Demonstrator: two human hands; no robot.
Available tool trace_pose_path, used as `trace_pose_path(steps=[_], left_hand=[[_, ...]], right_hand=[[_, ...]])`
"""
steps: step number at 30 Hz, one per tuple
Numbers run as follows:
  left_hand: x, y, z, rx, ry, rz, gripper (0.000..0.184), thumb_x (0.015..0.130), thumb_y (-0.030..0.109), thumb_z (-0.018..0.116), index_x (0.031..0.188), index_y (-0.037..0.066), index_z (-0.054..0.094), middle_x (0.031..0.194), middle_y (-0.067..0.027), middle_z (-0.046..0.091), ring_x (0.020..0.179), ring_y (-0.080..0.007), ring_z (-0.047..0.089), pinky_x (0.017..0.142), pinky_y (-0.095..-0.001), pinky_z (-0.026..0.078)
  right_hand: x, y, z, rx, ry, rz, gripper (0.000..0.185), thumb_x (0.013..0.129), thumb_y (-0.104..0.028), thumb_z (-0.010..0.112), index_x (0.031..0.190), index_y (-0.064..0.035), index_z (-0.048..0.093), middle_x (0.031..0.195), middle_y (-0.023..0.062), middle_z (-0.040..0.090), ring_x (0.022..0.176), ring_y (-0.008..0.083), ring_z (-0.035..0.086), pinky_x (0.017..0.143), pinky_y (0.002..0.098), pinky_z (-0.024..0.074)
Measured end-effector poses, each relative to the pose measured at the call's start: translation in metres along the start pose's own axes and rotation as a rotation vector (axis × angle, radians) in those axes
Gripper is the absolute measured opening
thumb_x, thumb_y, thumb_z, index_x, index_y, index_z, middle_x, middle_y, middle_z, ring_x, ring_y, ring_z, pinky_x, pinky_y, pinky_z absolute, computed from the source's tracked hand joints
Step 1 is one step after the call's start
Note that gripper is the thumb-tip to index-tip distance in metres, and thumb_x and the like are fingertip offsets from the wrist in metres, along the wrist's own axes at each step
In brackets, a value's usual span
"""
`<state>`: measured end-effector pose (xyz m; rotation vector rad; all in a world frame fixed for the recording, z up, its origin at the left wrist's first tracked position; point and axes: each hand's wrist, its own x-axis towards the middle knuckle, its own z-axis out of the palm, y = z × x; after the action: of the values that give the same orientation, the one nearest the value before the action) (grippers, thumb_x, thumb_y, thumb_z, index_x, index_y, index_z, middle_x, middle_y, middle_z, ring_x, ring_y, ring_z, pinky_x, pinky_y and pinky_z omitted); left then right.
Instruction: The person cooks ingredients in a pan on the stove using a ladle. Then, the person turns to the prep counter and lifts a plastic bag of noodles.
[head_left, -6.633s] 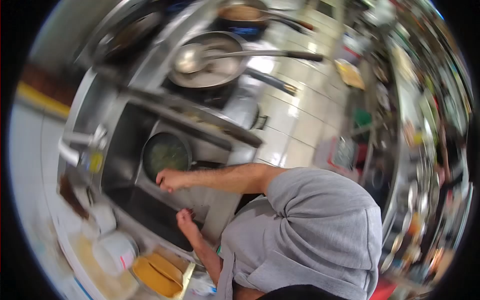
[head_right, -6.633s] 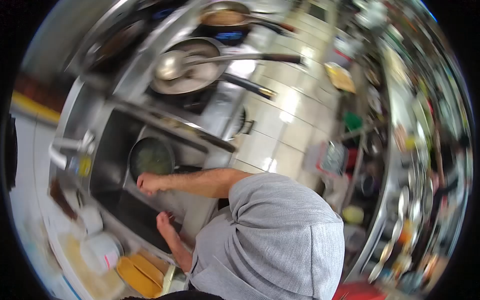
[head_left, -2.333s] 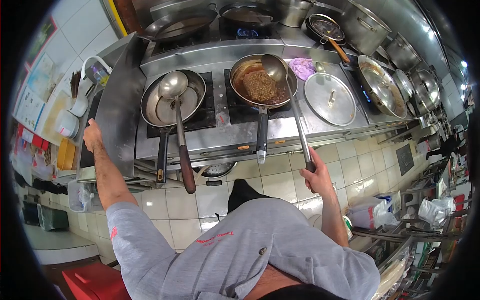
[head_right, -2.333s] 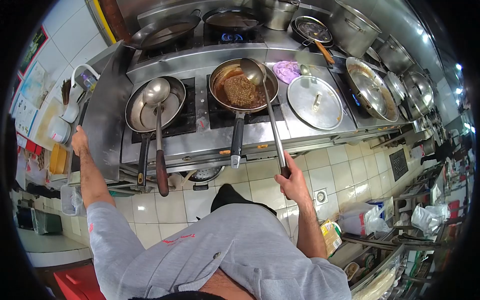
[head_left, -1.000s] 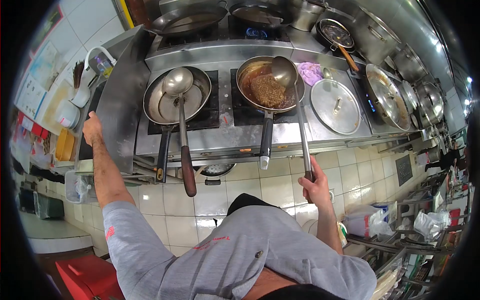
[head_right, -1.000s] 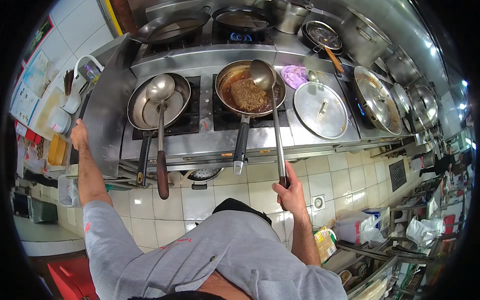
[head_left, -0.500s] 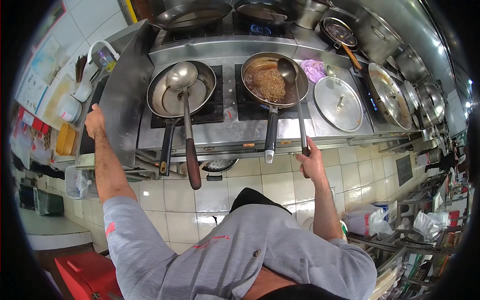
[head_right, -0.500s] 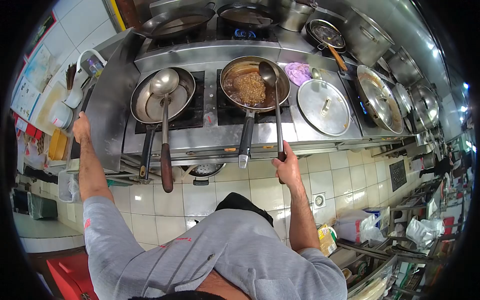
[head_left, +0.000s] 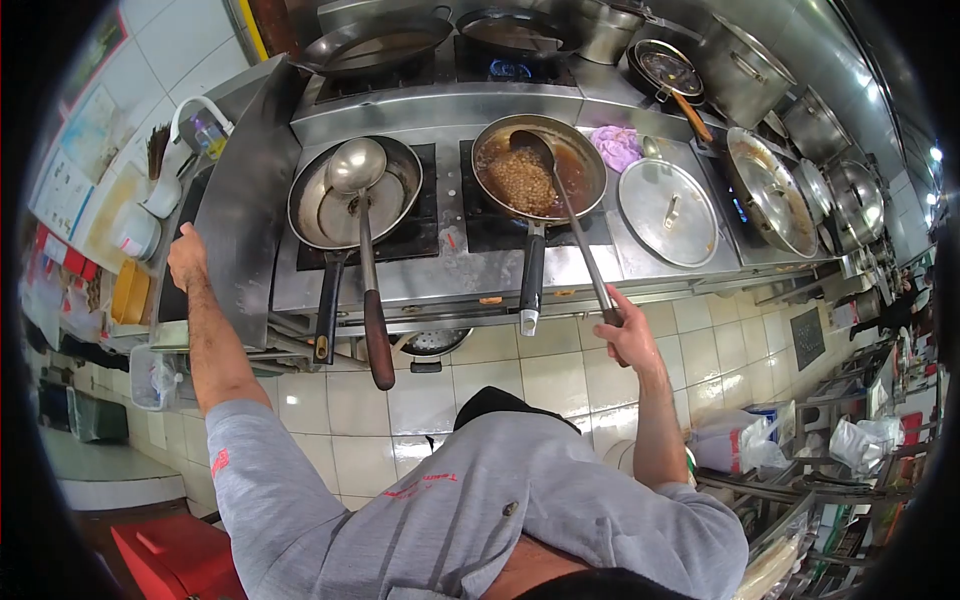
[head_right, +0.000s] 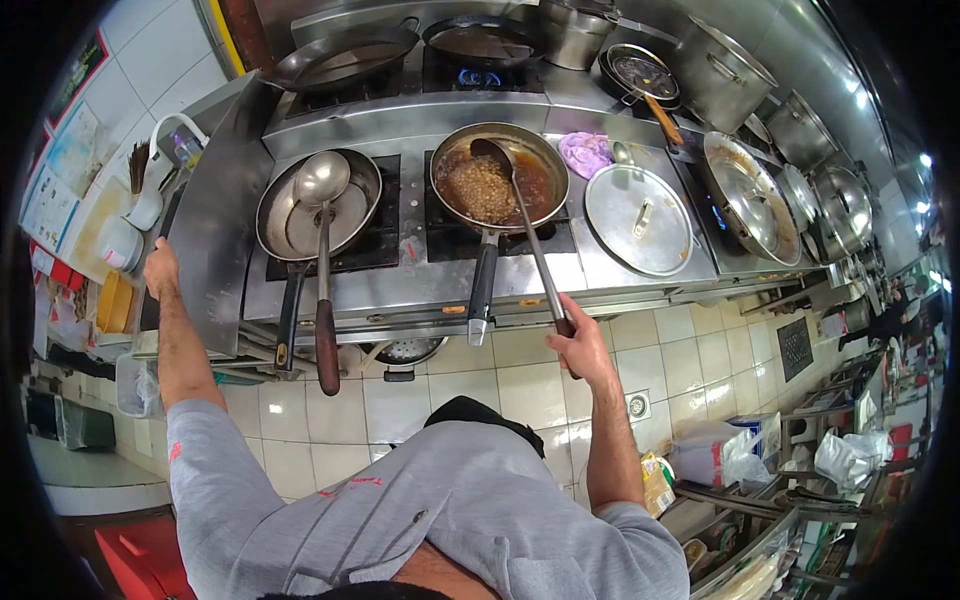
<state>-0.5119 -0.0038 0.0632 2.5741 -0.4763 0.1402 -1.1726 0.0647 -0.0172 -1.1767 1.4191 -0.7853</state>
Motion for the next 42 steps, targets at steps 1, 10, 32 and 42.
trace_pose_path(steps=[1, 10, 32, 42], left_hand=[[0.001, 0.0, 0.001, 0.003, 0.001, -0.003, 0.065, 0.087, 0.053, 0.035, 0.116, 0.0, 0.059, 0.12, -0.02, 0.058, 0.113, -0.0349, 0.054, 0.095, -0.0462, 0.041], [-0.005, 0.002, -0.002, 0.002, -0.002, 0.002, 0.064, 0.087, 0.051, 0.034, 0.115, -0.001, 0.06, 0.119, -0.0204, 0.058, 0.112, -0.0349, 0.055, 0.094, -0.0466, 0.041], [-0.002, 0.001, 0.0, 0.003, -0.004, -0.012, 0.066, 0.087, 0.052, 0.034, 0.117, 0.0, 0.059, 0.121, -0.0202, 0.057, 0.114, -0.0349, 0.054, 0.094, -0.0461, 0.041], [-0.004, 0.002, -0.001, 0.005, 0.009, -0.022, 0.065, 0.087, 0.052, 0.034, 0.116, -0.001, 0.059, 0.12, -0.0208, 0.058, 0.113, -0.0352, 0.054, 0.095, -0.0463, 0.041]], right_hand=[[0.001, 0.007, -0.002, -0.146, 0.062, -0.051, 0.072, 0.073, 0.002, 0.062, 0.139, -0.0047, 0.035, 0.065, 0.0019, 0.051, 0.047, 0.0107, 0.048, 0.04, 0.0275, 0.0376], [0.018, -0.003, 0.026, -0.141, 0.188, -0.02, 0.067, 0.076, 0.0, 0.06, 0.137, -0.0006, 0.033, 0.075, 0.0075, 0.056, 0.051, 0.0141, 0.054, 0.042, 0.0288, 0.0433], [-0.001, -0.012, 0.013, 0.636, -0.019, -0.043, 0.065, 0.075, 0.005, 0.059, 0.134, -0.0021, 0.034, 0.057, 0.0037, 0.047, 0.035, 0.0127, 0.043, 0.03, 0.0256, 0.0338], [0.02, 0.009, 0.009, -0.179, 0.214, -0.135, 0.074, 0.07, 0.003, 0.059, 0.139, -0.0006, 0.033, 0.06, 0.0007, 0.047, 0.04, 0.0104, 0.046, 0.034, 0.0263, 0.0345]])
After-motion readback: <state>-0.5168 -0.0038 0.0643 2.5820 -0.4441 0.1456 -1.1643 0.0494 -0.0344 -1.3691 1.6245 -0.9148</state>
